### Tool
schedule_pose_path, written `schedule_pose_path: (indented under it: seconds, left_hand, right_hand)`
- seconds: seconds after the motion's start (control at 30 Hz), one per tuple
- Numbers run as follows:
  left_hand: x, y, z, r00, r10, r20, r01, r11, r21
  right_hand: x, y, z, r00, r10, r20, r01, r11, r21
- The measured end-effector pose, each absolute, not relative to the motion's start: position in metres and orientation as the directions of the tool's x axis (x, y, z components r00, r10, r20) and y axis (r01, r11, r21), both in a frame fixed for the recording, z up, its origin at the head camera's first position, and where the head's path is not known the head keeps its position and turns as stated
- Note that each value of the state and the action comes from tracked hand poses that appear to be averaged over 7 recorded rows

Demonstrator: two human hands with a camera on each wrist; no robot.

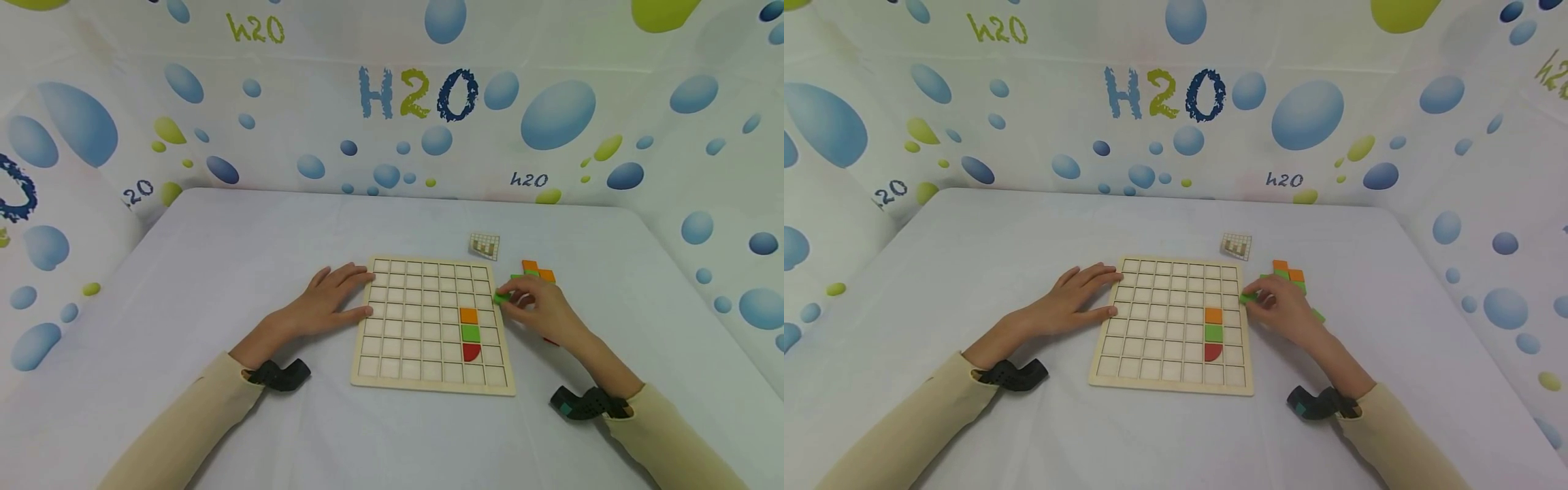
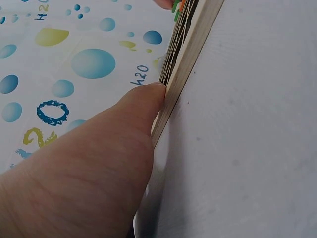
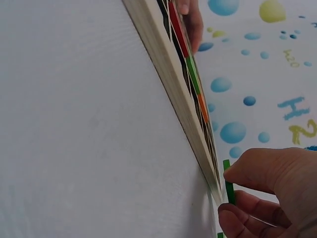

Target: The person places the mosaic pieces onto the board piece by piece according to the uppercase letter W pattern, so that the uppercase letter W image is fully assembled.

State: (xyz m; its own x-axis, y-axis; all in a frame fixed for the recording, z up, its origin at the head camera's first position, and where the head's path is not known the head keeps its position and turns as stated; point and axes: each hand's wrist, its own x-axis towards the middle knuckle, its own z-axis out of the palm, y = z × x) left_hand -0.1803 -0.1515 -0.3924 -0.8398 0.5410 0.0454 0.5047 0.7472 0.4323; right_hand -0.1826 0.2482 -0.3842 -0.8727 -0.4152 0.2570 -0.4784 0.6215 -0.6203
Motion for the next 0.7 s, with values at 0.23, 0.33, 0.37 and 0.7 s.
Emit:
schedule_pose_path:
  seconds: [0.23,0.33,0.37,0.7]
  left_hand:
    - [-0.18,-0.151,-0.393,-0.841,0.539,0.042,0.502,0.75,0.431]
    - [-0.18,-0.151,-0.393,-0.842,0.537,0.041,0.501,0.753,0.427]
    - [-0.18,-0.151,-0.393,-0.842,0.538,0.045,0.503,0.751,0.426]
    - [-0.18,-0.151,-0.395,-0.841,0.539,0.05,0.506,0.75,0.426]
  right_hand:
    - [-0.184,0.245,-0.385,-0.852,-0.449,0.271,-0.511,0.596,-0.619]
    - [-0.184,0.243,-0.384,-0.846,-0.46,0.27,-0.52,0.598,-0.61]
    - [-0.185,0.243,-0.384,-0.844,-0.463,0.27,-0.523,0.598,-0.607]
    - [-0.19,0.234,-0.387,-0.817,-0.499,0.289,-0.563,0.578,-0.591]
